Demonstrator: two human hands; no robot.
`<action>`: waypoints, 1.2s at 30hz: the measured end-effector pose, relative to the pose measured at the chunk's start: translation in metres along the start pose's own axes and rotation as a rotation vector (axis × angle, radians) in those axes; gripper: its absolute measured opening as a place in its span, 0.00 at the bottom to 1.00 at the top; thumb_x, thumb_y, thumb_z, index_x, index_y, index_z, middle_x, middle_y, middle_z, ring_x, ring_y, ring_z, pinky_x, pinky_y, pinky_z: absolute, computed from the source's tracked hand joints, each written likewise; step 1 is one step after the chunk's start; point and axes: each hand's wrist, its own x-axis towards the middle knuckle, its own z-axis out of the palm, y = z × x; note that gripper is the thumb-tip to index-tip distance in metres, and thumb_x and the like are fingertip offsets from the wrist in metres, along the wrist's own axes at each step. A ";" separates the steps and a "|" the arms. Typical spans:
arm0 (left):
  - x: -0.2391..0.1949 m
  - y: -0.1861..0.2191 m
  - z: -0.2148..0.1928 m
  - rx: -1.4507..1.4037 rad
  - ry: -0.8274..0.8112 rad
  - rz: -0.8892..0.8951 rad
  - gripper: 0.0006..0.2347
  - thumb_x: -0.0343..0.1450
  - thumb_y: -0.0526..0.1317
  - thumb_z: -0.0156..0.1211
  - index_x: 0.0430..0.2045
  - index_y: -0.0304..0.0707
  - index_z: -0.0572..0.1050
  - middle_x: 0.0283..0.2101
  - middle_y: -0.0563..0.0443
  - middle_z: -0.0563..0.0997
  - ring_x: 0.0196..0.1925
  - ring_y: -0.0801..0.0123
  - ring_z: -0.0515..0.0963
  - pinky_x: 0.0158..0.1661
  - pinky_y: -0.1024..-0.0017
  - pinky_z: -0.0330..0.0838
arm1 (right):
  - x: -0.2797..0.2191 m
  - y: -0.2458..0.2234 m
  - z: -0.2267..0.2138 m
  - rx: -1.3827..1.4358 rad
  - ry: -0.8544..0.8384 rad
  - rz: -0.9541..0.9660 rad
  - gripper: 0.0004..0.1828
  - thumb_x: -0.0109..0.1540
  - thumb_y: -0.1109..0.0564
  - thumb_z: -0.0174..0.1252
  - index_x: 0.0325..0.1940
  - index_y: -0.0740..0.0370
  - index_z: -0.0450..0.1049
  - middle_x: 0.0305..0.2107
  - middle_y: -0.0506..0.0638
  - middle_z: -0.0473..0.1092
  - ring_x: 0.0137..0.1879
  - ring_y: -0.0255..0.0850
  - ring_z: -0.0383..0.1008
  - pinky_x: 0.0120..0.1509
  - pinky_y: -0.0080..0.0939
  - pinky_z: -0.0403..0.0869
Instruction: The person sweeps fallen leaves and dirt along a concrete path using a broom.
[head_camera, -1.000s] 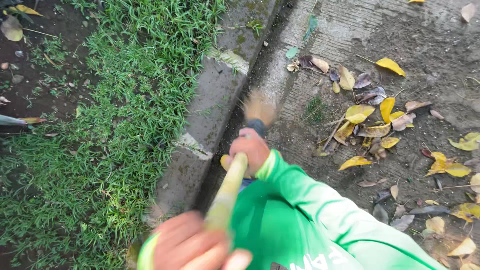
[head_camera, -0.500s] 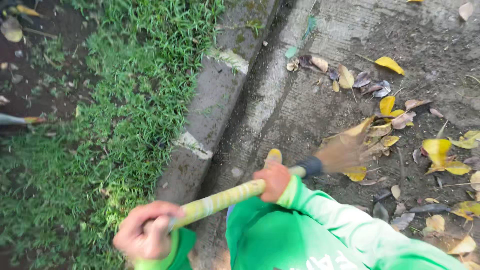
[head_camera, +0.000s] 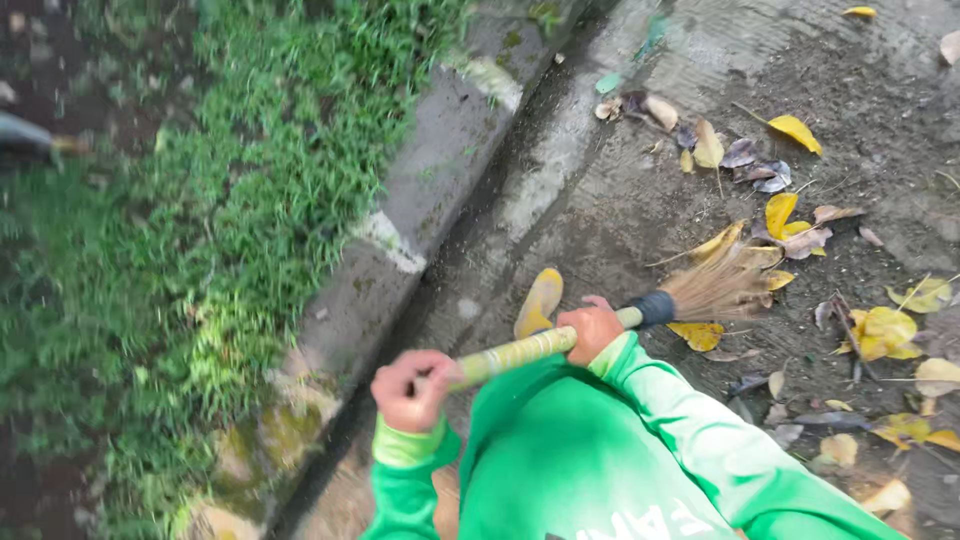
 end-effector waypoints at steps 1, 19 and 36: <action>-0.009 0.008 -0.015 -0.010 0.053 -0.014 0.00 0.68 0.30 0.65 0.27 0.33 0.80 0.29 0.52 0.85 0.30 0.73 0.84 0.34 0.76 0.77 | -0.011 -0.018 -0.004 -0.064 -0.040 -0.002 0.09 0.47 0.49 0.69 0.28 0.48 0.78 0.22 0.48 0.76 0.37 0.50 0.79 0.65 0.55 0.68; -0.131 0.002 -0.020 0.172 0.026 0.053 0.05 0.63 0.30 0.70 0.28 0.34 0.81 0.27 0.48 0.82 0.25 0.67 0.80 0.27 0.73 0.73 | 0.008 -0.020 0.093 0.040 -0.265 -0.306 0.16 0.44 0.50 0.72 0.34 0.47 0.79 0.27 0.47 0.76 0.44 0.46 0.78 0.71 0.55 0.61; -0.007 0.128 0.089 0.218 -0.373 0.738 0.06 0.68 0.35 0.73 0.33 0.38 0.79 0.27 0.51 0.78 0.28 0.60 0.79 0.29 0.63 0.70 | 0.045 0.015 -0.004 0.418 0.276 -0.549 0.15 0.55 0.51 0.74 0.37 0.50 0.73 0.33 0.45 0.74 0.47 0.48 0.76 0.71 0.56 0.66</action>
